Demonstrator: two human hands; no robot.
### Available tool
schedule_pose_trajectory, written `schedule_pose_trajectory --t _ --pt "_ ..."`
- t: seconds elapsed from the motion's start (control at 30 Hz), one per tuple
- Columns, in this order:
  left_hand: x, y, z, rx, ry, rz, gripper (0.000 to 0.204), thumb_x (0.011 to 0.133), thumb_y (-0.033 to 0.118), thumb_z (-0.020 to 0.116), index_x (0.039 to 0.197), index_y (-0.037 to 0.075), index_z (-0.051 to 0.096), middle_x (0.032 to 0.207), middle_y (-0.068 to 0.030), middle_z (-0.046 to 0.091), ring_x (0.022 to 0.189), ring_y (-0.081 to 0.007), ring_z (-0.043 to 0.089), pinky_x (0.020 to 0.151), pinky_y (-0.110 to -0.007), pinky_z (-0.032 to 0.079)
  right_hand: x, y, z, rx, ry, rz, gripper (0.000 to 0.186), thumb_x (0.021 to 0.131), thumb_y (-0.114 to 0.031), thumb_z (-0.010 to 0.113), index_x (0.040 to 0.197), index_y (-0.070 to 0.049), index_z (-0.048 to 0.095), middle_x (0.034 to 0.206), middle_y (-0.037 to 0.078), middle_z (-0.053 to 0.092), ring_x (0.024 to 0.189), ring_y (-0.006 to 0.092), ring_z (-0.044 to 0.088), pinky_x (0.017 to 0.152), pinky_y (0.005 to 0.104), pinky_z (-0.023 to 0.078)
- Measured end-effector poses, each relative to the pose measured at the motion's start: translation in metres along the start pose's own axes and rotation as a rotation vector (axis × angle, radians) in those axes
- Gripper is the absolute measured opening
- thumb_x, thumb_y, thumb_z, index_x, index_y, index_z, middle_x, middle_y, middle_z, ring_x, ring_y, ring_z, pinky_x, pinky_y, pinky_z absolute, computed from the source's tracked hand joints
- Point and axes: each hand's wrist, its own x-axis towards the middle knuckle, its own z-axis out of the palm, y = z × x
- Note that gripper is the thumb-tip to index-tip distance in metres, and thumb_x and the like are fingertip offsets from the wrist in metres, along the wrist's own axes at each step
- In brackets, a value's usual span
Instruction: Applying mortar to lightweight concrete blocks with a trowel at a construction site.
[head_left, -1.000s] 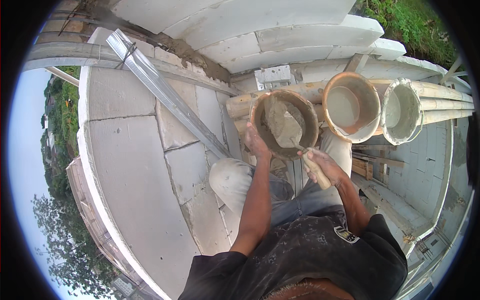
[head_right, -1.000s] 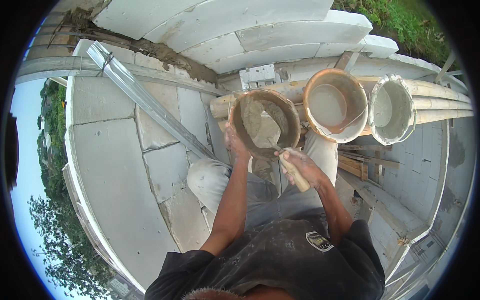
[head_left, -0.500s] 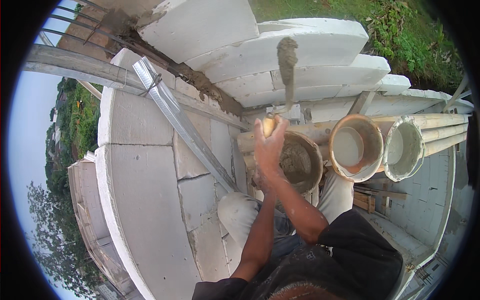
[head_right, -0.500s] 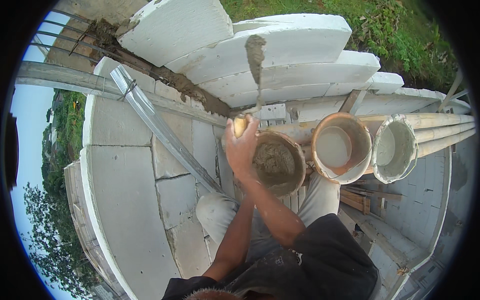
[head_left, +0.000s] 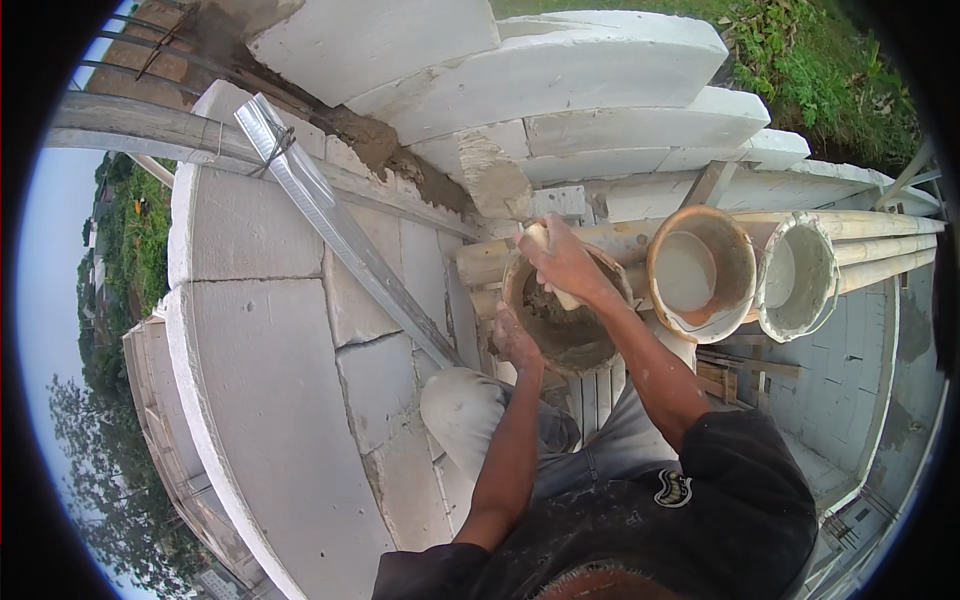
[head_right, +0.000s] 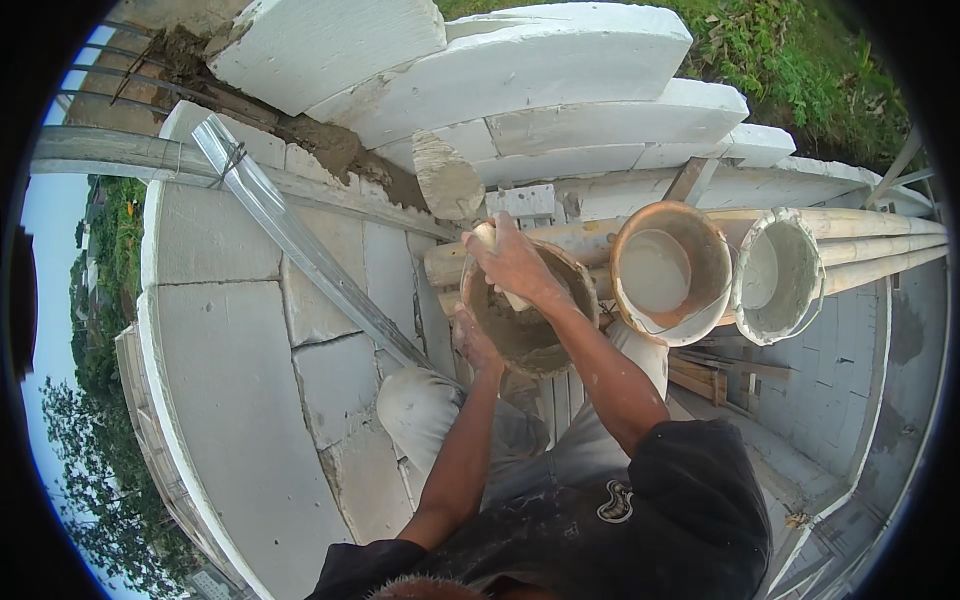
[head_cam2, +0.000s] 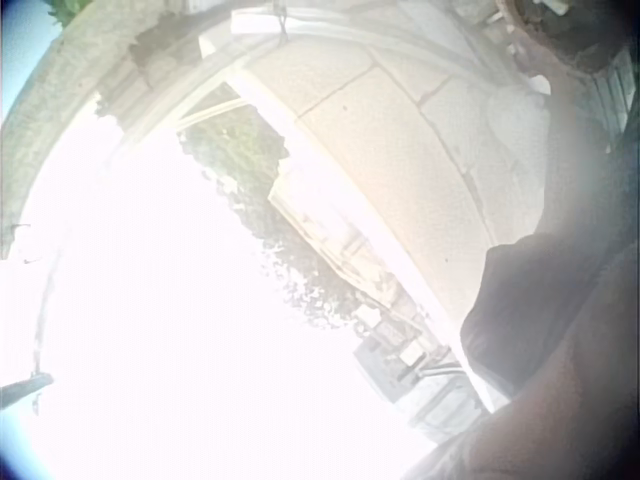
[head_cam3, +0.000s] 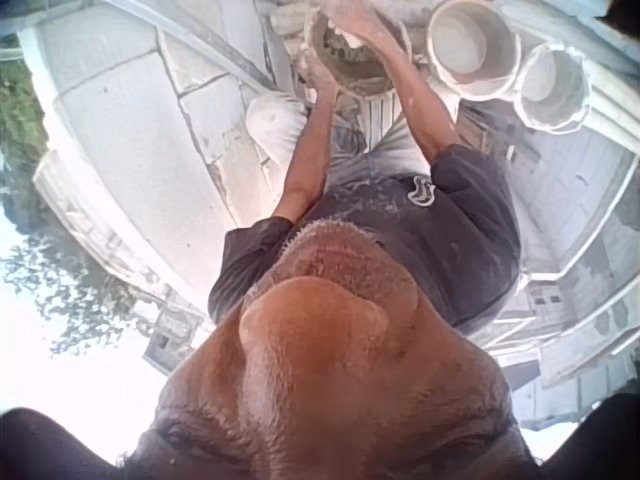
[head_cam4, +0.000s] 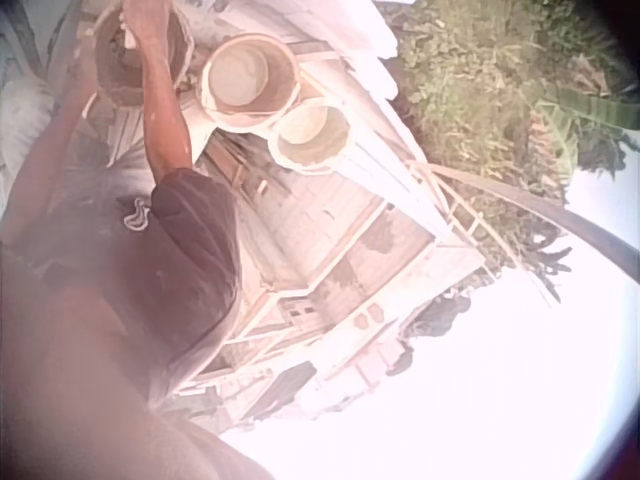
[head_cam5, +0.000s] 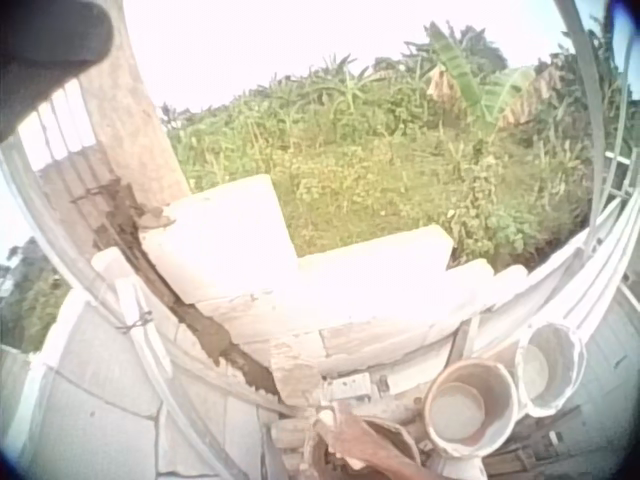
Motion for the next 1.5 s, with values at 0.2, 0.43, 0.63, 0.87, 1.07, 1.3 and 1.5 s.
schedule_pose_trajectory --t 0.2,0.43,0.63,0.87,1.07,1.3,1.5 --pt "-0.002 -0.009 0.009 -0.075 0.03 0.087 0.055 0.103 0.043 0.043 0.11 -0.007 0.064 0.096 -0.0108 0.064 0.088 -0.0197 0.056 0.085 -0.033 0.044 0.059 0.007 0.065 -0.124 0.064 -0.127 0.051 0.098 -0.047 0.049 0.119 0.0 0.05 0.091 0.023 0.063 0.077 0.0333 0.066 0.066 0.0471 0.052" --pt "-0.002 -0.013 0.014 -0.251 -0.032 0.048 0.052 0.103 0.042 0.042 0.1 -0.006 0.062 0.08 -0.0047 0.051 0.075 -0.017 0.046 0.072 -0.032 0.039 0.098 0.036 0.085 -0.276 0.272 -0.213 0.05 0.1 -0.047 0.043 0.113 0.001 0.049 0.091 0.03 0.065 0.09 0.0485 0.063 0.08 0.0579 0.047" --pt "0.001 0.003 0.002 -0.11 0.038 0.076 0.049 0.104 0.04 0.042 0.095 -0.004 0.061 0.074 -0.001 0.042 0.07 -0.0145 0.04 0.066 -0.031 0.035 0.062 0.006 0.065 0.264 -0.229 0.103 0.049 0.101 -0.049 0.043 0.105 0.0 0.051 0.072 0.009 0.054 0.059 0.0167 0.058 0.05 0.0337 0.049" --pt "-0.005 0.006 0.012 -0.183 0.046 0.12 0.048 0.104 0.04 0.041 0.079 0.001 0.051 0.071 -0.0002 0.04 0.068 -0.013 0.039 0.065 -0.031 0.035 0.087 -0.009 0.044 -0.296 -0.063 -0.133 0.049 0.101 -0.047 0.044 0.113 0.0 0.051 0.081 0.019 0.062 0.066 0.0321 0.063 0.057 0.0434 0.051" --pt "0.001 0.007 0.005 -0.067 0.017 0.106 0.049 0.104 0.041 0.041 0.085 0.0 0.058 0.071 -0.0017 0.043 0.069 -0.0154 0.041 0.067 -0.031 0.038 0.076 0.019 0.057 -0.551 0.123 -0.354 0.046 0.101 -0.041 0.046 0.116 0.002 0.047 0.086 0.031 0.065 0.083 0.0519 0.061 0.072 0.0571 0.048" --pt "-0.018 -0.025 0.019 -0.431 -0.083 -0.006 0.044 0.104 0.039 0.04 0.091 0.001 0.056 0.084 -0.0028 0.052 0.076 -0.0141 0.05 0.073 -0.029 0.043 0.113 0.019 0.111 -0.389 0.135 -0.257 0.048 0.1 -0.041 0.046 0.116 0.004 0.048 0.085 0.033 0.064 0.081 0.0548 0.059 0.075 0.0579 0.047" --pt "-0.017 -0.028 0.004 -0.464 -0.227 -0.104 0.045 0.105 0.038 0.041 0.12 -0.001 0.058 0.105 -0.0115 0.062 0.096 -0.0194 0.059 0.084 -0.032 0.047 0.116 0.014 0.105 -0.024 -0.112 -0.097 0.043 0.1 -0.039 0.043 0.114 0.001 0.052 0.07 0.015 0.057 0.051 0.0216 0.06 0.058 0.0434 0.052"
